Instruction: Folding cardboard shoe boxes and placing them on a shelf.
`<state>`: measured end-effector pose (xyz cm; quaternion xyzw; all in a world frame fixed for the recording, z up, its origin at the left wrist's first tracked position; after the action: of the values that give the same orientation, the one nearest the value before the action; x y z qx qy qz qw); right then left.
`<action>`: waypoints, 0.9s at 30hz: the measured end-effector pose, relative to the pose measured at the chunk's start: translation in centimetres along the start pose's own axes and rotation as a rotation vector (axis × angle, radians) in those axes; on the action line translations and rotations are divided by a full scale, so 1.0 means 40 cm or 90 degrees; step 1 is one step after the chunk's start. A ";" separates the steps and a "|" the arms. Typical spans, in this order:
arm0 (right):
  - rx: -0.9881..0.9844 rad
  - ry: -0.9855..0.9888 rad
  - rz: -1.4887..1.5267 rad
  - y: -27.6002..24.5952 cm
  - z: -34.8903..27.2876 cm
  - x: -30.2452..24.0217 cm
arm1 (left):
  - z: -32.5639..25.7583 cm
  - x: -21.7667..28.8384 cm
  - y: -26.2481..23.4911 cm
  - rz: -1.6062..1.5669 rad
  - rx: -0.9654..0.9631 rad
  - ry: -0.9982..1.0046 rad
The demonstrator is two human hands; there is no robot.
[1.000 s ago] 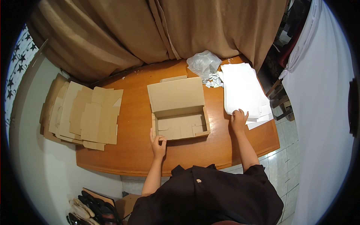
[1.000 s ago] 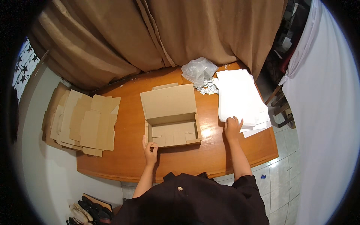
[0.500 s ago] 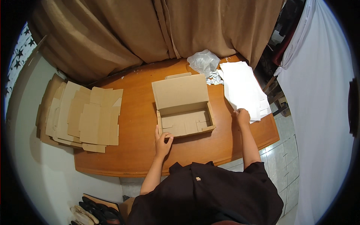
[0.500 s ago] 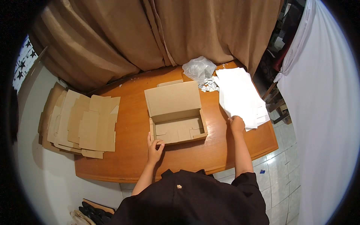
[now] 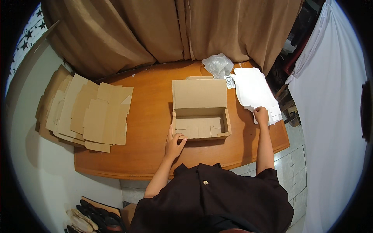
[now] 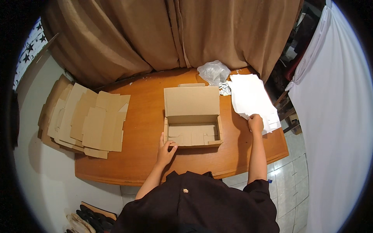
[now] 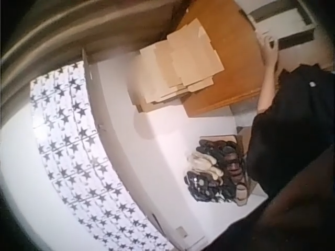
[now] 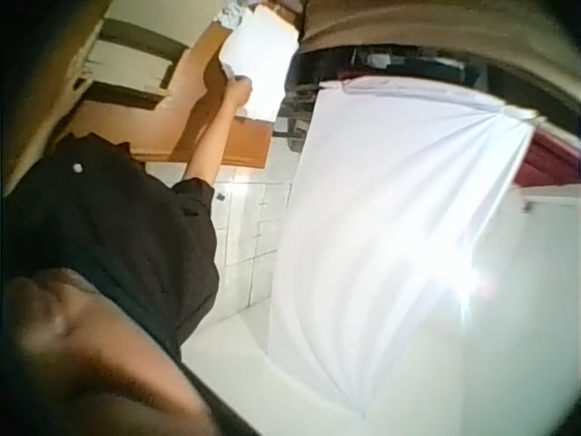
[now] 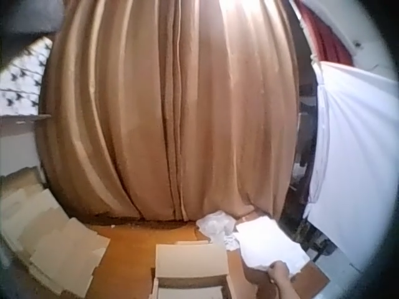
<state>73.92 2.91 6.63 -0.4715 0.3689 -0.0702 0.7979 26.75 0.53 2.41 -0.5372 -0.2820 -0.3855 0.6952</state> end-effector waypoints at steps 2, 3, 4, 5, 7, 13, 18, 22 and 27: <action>0.035 0.004 -0.110 -0.053 -0.012 -0.041 | -0.001 -0.001 0.005 0.008 -0.007 0.003; 0.036 0.004 -0.117 -0.051 -0.005 -0.037 | 0.001 -0.003 0.003 0.004 0.005 0.001; 0.038 0.007 -0.121 -0.056 0.001 -0.040 | 0.002 -0.005 0.001 0.000 0.016 -0.002; 0.027 0.011 -0.080 -0.057 0.001 -0.045 | 0.000 -0.006 0.002 -0.004 0.011 -0.002; 0.002 0.019 -0.028 -0.056 0.009 -0.033 | 0.003 -0.005 -0.005 -0.024 0.025 0.001; 0.314 -0.214 -0.007 -0.188 0.008 -0.118 | 0.015 0.034 -0.036 0.094 0.072 0.062; 0.224 -0.347 0.282 -0.270 -0.130 -0.343 | 0.060 0.143 -0.088 -0.036 0.151 0.071; 0.038 -0.488 0.269 -0.160 -0.352 -0.485 | 0.119 0.135 0.008 -0.311 -0.030 -0.113; -0.119 -0.603 0.260 -0.020 -0.530 -0.520 | 0.151 0.129 0.026 -0.183 0.003 -0.064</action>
<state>45.29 -2.80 12.16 -0.4394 0.0572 0.3413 0.8290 30.56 5.27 7.62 -0.5085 -0.3915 -0.4530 0.6188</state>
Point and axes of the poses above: each hand's wrist, its own z-axis towards the middle knuckle, its own y-axis out of the palm, x = y × z, the point moved 7 cm from there along z, towards the middle knuckle, and after that the axes turned 11 degrees about x, right-handed, at the moved point
